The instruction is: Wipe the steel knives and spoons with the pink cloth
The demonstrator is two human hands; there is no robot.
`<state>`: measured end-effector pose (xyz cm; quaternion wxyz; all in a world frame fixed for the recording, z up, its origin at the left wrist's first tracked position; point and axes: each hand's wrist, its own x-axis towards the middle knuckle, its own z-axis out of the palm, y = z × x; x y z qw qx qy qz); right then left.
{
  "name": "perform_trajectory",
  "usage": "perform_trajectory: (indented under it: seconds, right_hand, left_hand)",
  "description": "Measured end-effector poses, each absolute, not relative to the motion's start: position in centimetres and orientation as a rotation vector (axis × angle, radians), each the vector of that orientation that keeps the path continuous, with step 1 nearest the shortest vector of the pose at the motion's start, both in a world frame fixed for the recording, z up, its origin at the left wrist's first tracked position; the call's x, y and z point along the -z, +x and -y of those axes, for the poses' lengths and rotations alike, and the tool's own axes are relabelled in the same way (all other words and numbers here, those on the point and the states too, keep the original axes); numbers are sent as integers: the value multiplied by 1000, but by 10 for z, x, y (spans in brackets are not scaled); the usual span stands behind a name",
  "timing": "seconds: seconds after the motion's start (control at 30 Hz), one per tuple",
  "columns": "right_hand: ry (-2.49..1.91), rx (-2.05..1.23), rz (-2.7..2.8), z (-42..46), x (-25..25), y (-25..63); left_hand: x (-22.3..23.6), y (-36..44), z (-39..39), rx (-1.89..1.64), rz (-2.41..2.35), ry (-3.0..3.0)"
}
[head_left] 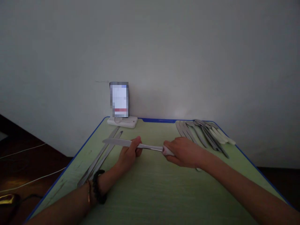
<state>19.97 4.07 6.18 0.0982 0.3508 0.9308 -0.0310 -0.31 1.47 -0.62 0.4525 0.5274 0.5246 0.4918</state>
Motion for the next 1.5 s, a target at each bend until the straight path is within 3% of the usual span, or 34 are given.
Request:
perform_trajectory:
  seconds: [0.43, 0.67, 0.97, 1.23, 1.5]
  right_hand:
    - [1066, 60, -2824, -35, -62, 159]
    - [1147, 48, -2711, -30, -66, 202]
    - [1115, -7, -2747, -31, -69, 176]
    - [1193, 65, -2685, -26, -66, 210]
    - [1121, 125, -2757, -24, -67, 170]
  left_hand:
    - [5, -1, -9, -1241, -1360, 1240]
    - [12, 1, -14, -1283, -1203, 1096]
    - [14, 2, -13, -1231, -1169, 1003]
    - [15, 4, -15, -1174, -1158, 1024]
    - [4, 9, -6, -1053, -1297, 1169]
